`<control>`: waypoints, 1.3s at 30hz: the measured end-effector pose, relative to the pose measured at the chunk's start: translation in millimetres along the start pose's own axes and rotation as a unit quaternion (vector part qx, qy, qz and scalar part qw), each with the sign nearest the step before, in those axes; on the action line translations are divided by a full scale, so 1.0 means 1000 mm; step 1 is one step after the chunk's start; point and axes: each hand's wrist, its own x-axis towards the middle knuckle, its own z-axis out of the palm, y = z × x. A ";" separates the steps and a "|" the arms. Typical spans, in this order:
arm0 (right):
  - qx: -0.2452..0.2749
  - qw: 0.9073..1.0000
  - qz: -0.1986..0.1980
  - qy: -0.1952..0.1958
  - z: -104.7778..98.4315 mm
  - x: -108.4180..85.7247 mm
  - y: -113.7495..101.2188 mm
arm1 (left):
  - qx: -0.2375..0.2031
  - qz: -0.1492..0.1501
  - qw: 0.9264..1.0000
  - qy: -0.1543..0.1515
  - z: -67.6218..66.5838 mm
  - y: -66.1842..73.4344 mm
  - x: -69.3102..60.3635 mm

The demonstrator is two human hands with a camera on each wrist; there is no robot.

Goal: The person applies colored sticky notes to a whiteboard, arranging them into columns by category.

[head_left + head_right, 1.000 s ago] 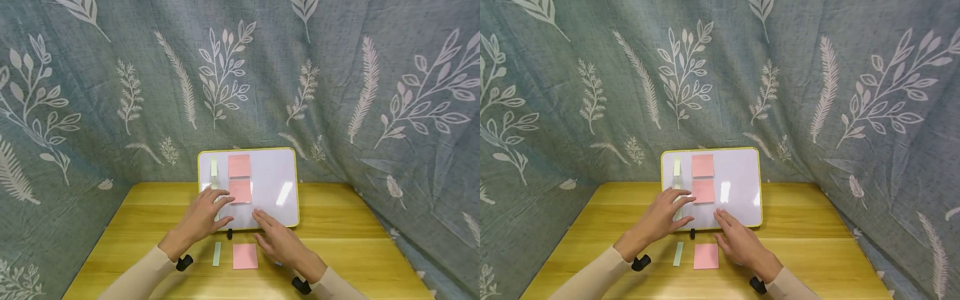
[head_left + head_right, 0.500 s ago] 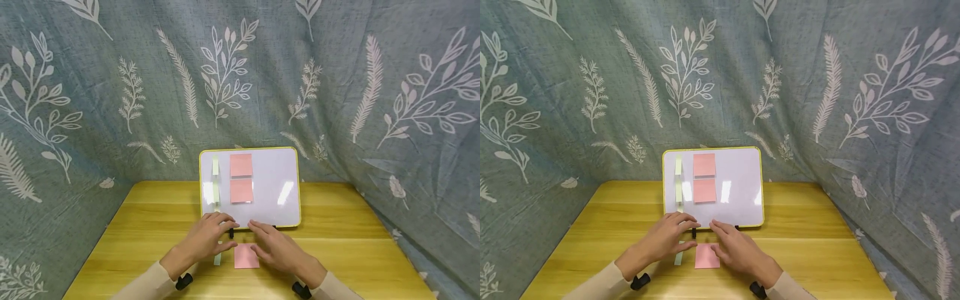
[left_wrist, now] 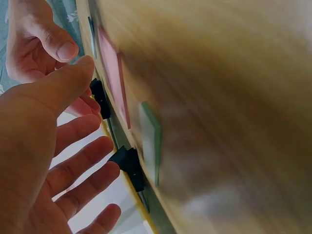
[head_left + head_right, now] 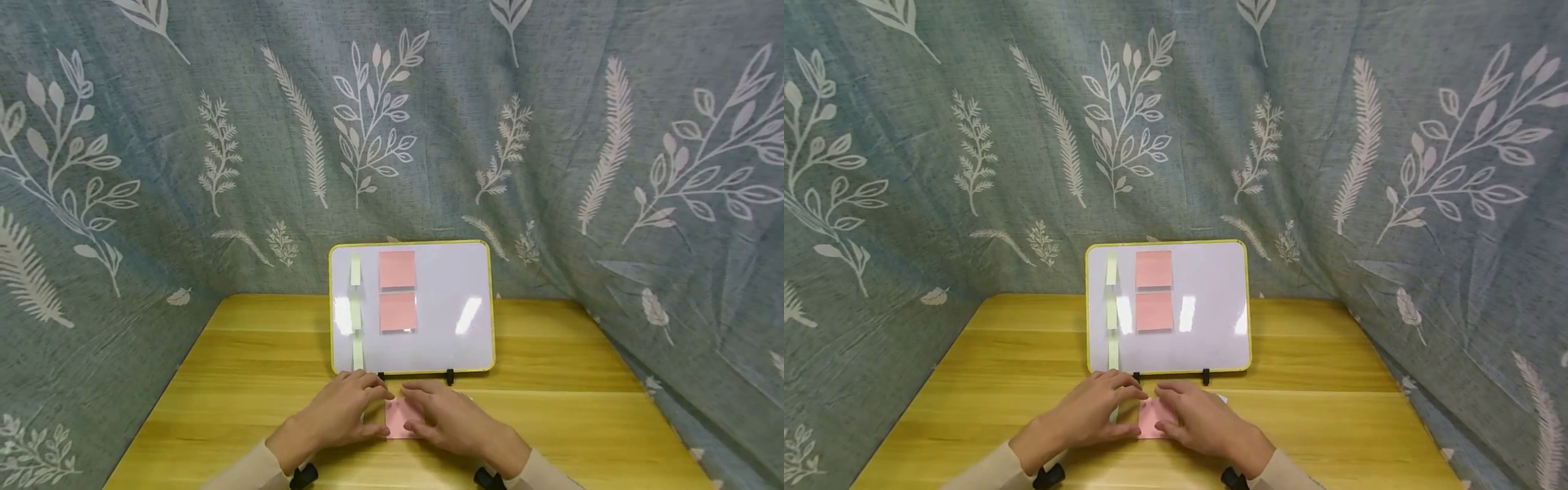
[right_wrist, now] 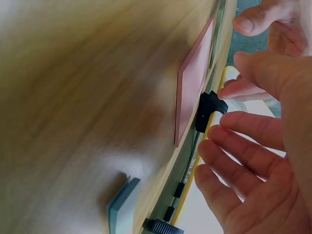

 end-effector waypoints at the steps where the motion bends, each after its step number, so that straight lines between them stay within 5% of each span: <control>1: 0.000 1.000 -0.002 0.000 0.001 0.000 0.000 | -0.004 -0.001 1.000 -0.002 0.001 0.000 -0.001; 20: 0.034 0.998 -0.021 -0.042 0.003 0.006 -0.002 | -0.010 -0.001 0.999 -0.032 0.008 0.000 -0.002; 39: 0.023 0.999 -0.028 -0.034 0.005 0.006 -0.004 | -0.011 -0.012 0.999 -0.040 0.002 0.006 0.000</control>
